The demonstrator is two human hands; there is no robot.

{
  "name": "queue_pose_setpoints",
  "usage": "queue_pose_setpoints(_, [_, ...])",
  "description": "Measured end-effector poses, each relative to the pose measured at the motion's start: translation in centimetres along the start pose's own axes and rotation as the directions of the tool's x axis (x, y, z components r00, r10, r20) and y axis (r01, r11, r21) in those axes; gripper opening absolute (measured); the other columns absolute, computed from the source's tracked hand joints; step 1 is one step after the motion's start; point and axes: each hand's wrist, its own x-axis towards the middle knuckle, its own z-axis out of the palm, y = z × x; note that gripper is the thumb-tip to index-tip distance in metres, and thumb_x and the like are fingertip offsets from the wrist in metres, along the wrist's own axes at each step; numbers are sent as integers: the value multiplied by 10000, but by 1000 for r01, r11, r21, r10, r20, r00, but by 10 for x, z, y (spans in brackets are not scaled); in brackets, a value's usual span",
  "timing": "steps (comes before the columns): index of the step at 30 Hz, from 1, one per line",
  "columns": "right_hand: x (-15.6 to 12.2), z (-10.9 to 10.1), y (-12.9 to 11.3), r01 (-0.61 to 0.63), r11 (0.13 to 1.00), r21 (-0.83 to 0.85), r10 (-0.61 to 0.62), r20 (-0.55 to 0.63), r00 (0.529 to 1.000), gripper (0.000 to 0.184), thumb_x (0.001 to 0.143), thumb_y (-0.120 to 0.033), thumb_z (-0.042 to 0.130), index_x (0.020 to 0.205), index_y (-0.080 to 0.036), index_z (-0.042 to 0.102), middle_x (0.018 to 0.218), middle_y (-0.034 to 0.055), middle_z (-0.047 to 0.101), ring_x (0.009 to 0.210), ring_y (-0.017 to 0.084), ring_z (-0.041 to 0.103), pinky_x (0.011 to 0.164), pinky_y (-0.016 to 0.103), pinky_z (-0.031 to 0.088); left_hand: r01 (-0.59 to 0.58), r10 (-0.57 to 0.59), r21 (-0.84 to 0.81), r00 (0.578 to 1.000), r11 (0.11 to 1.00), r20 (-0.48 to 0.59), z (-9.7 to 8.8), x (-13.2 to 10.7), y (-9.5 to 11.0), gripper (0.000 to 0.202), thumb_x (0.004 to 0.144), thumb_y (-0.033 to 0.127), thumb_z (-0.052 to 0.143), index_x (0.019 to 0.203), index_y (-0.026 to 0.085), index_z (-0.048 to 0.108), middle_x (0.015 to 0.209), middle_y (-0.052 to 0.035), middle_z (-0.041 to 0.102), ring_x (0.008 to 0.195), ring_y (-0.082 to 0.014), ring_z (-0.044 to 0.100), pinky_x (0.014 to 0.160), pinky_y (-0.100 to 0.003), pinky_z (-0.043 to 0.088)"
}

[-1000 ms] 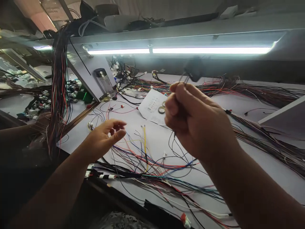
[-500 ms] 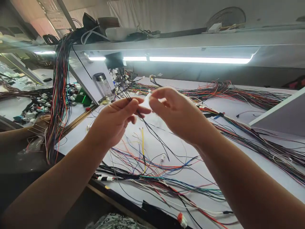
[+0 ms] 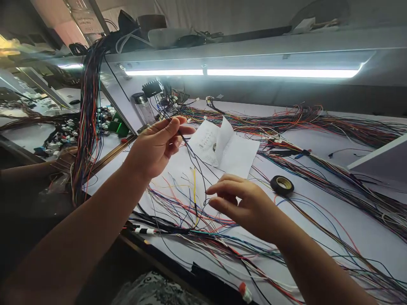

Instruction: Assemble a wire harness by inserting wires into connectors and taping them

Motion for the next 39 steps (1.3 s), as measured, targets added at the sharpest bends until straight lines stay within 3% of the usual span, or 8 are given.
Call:
queue_pose_setpoints(8, [11, 18, -12, 73, 985, -159, -77, -21, 997, 120, 851, -321, 580, 790, -224, 614, 734, -5, 561, 598, 99, 475, 554, 248, 405, -47, 48, 28, 998, 998, -35, -12, 2, 10, 133, 839, 278, 611, 894, 180, 683, 827, -52, 704, 522, -46, 533, 424, -174, 319])
queue_pose_setpoints(14, [15, 25, -10, 22, 936, -350, -114, -246, 962, 208, 890, -264, 477, 691, -211, 502, 619, -10, 526, 556, 116, 477, 544, 268, 387, -115, 112, -8, 981, 993, -157, -24, 1, 18, 127, 828, 268, 627, 919, 198, 682, 817, -43, 701, 558, -63, 574, 420, -179, 333])
queue_pose_setpoints(20, [12, 31, 0, 109, 940, -322, -166, -153, 974, 151, 909, -298, 491, 795, -210, 535, 737, 0, 611, 603, 108, 520, 583, 255, 421, -16, 8, -55, 992, 998, -129, -42, 0, 6, 105, 818, 254, 635, 877, 181, 681, 818, -43, 709, 440, -34, 499, 385, -176, 333])
queue_pose_setpoints(30, [16, 34, -4, 133, 898, -419, -216, -157, 964, 99, 871, -294, 567, 825, -219, 612, 729, 3, 666, 603, 131, 572, 570, 281, 415, -29, 15, -81, 985, 996, -171, -37, 1, -2, 93, 843, 234, 607, 860, 178, 679, 787, -34, 704, 479, -45, 553, 462, -170, 428])
queue_pose_setpoints(33, [12, 33, -6, 78, 957, -279, -154, -264, 952, 108, 875, -283, 553, 846, -218, 635, 756, 26, 661, 658, 152, 587, 615, 294, 442, -14, -6, -107, 984, 994, -179, -41, 1, -6, 93, 852, 224, 594, 861, 182, 676, 798, -30, 711, 483, -44, 555, 462, -162, 442])
queue_pose_setpoints(35, [10, 33, -5, 0, 1000, 1, 0, -298, 955, 145, 881, -317, 543, 844, -219, 644, 771, 33, 659, 697, 157, 597, 643, 293, 462, 20, -49, -164, 983, 986, -176, -45, 1, -8, 96, 859, 216, 584, 863, 184, 675, 813, -25, 714, 474, -35, 546, 452, -150, 439])
queue_pose_setpoints(37, [9, 33, -2, -112, 933, 342, 189, -201, 961, 196, 881, -368, 543, 810, -214, 641, 728, 24, 646, 687, 145, 592, 637, 276, 468, 60, -100, -244, 983, 968, -153, -47, 1, -9, 107, 866, 204, 572, 858, 179, 676, 820, -21, 716, 468, -24, 539, 444, -135, 431])
queue_pose_setpoints(39, [9, 34, 2, -261, 781, 568, 318, -2, 948, 231, 866, -401, 566, 779, -198, 633, 621, 1, 605, 598, 114, 548, 582, 246, 442, 85, -131, -307, 982, 948, -133, -47, 1, -7, 121, 872, 187, 562, 846, 167, 679, 807, -18, 715, 463, -13, 536, 448, -119, 429])
